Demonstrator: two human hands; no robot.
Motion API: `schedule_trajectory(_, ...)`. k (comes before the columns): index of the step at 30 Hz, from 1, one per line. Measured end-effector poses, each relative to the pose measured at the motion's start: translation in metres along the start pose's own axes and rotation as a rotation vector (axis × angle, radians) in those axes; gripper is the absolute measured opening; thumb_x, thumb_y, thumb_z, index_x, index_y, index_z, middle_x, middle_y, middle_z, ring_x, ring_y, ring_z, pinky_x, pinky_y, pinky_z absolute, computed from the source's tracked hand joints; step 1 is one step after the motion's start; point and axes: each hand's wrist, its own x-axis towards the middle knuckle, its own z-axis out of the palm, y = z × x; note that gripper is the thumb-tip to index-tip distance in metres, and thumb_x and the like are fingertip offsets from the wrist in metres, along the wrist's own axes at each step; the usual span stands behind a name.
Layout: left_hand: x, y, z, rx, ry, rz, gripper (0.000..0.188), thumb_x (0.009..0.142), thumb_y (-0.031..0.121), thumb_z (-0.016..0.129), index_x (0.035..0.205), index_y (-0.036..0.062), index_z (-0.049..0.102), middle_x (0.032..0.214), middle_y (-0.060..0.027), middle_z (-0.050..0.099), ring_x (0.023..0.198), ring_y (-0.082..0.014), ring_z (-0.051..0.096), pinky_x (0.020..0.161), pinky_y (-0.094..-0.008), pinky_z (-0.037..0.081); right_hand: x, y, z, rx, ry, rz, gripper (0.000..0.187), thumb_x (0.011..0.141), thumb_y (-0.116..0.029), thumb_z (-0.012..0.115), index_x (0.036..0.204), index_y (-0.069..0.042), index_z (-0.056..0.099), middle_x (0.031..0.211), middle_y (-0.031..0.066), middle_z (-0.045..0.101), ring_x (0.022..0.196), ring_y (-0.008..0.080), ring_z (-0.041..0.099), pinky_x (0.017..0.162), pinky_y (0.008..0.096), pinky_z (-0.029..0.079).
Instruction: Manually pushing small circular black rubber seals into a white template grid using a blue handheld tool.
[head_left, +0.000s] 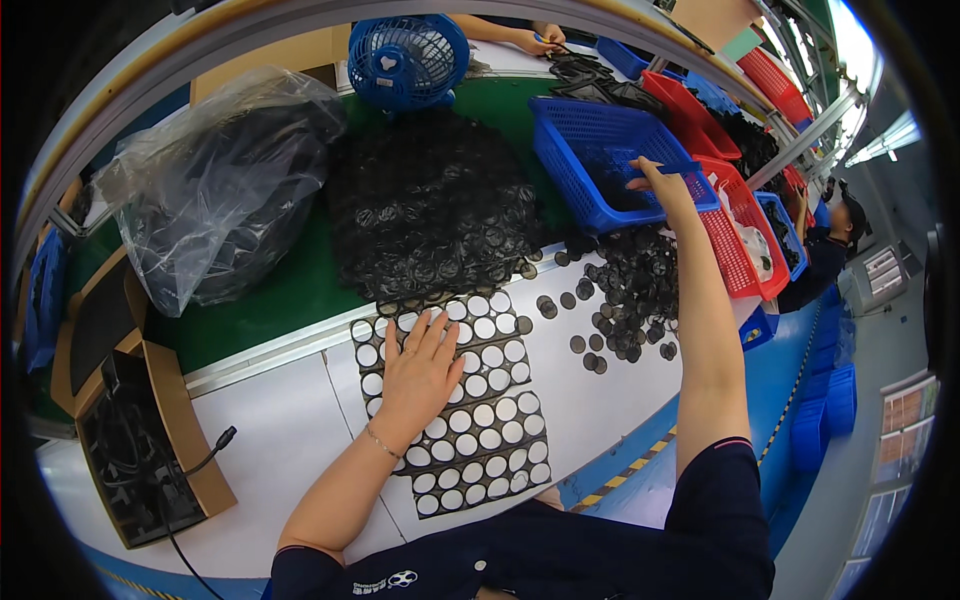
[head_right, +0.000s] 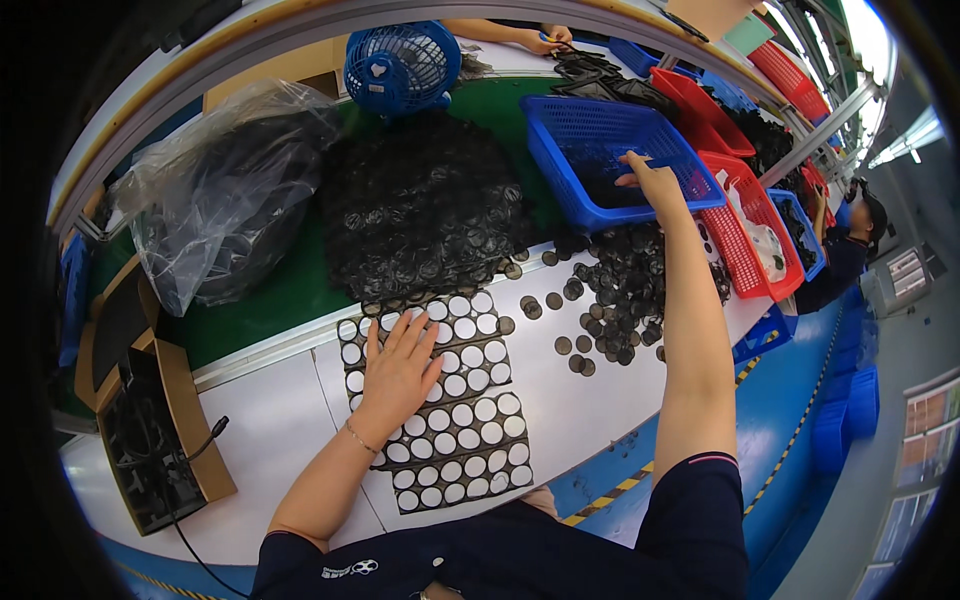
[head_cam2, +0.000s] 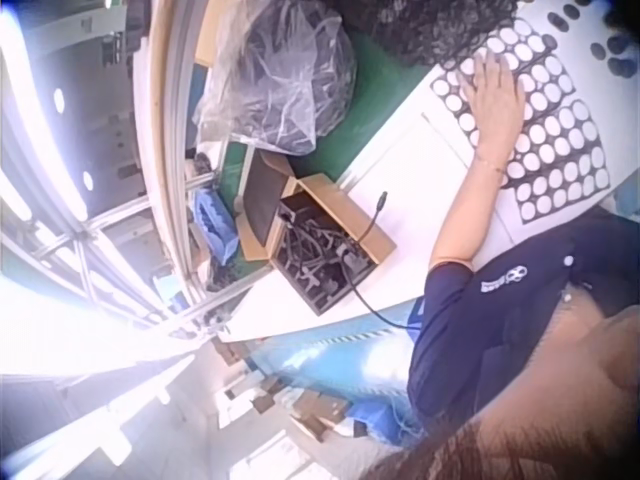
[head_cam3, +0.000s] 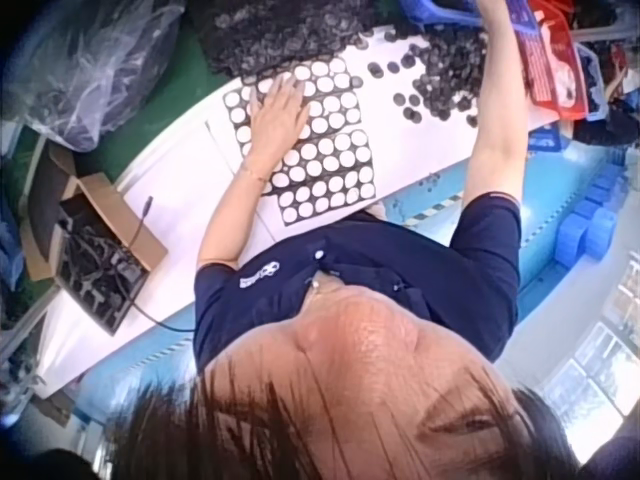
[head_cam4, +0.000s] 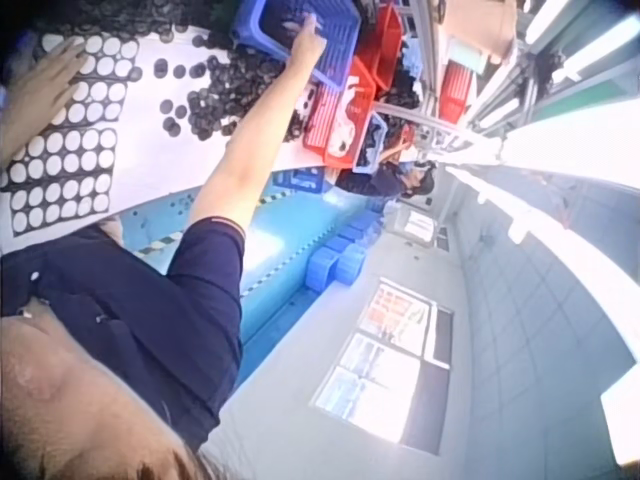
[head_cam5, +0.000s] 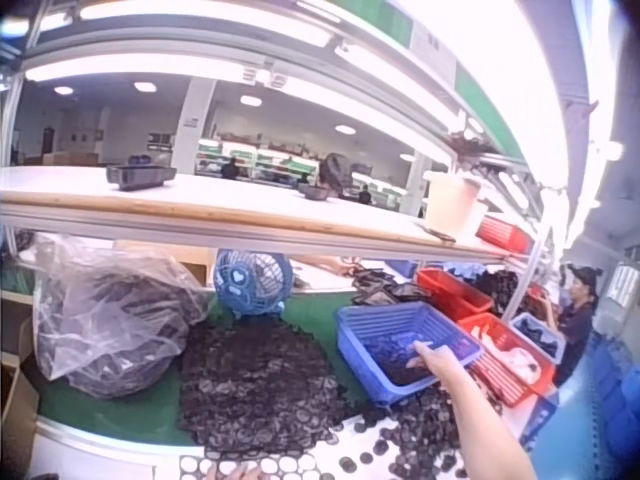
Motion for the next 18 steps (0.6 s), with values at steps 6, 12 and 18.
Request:
schedule_trajectory(6, -0.002, -0.001, -0.001, -0.023, 0.006, -0.002, 0.044, 0.095, 0.028, 0.067, 0.133, 0.0051, 0.063, 0.144, -0.0116, 0.056, 0.142, -0.03, 0.045, 0.119, -0.0623, 0.024, -0.021, -0.024, 0.01, -0.043, 0.143, -0.103, 0.046, 0.1, -0.042, 0.062, 0.118, -0.002, 0.075, 0.094, 0.0123, 0.076, 0.088, 0.0187, 0.07, 0.09, 0.0351, 0.049)
schedule_trajectory(12, -0.001, 0.0, -0.002, 0.029, 0.023, -0.055, 0.047, 0.095, 0.028, 0.067, 0.134, 0.003, 0.062, 0.142, -0.011, 0.058, 0.143, -0.0283, 0.044, 0.119, -0.059, 0.026, -0.149, -0.057, 0.101, 0.236, 0.003, -0.306, 0.026, 0.098, -0.018, 0.07, 0.114, 0.001, 0.074, 0.1, 0.0093, 0.073, 0.095, 0.0168, 0.068, 0.087, 0.0296, 0.051)
schedule_trajectory(18, -0.003, 0.001, -0.001, 0.071, 0.056, -0.044, 0.045, 0.094, 0.029, 0.068, 0.129, 0.0015, 0.065, 0.139, -0.0097, 0.061, 0.14, -0.0275, 0.048, 0.117, -0.059, 0.03, -0.249, -0.035, 0.218, 0.215, -0.095, -0.332, 0.02, 0.093, -0.013, 0.074, 0.109, -0.002, 0.077, 0.104, 0.0126, 0.075, 0.098, 0.0225, 0.068, 0.088, 0.0328, 0.052)
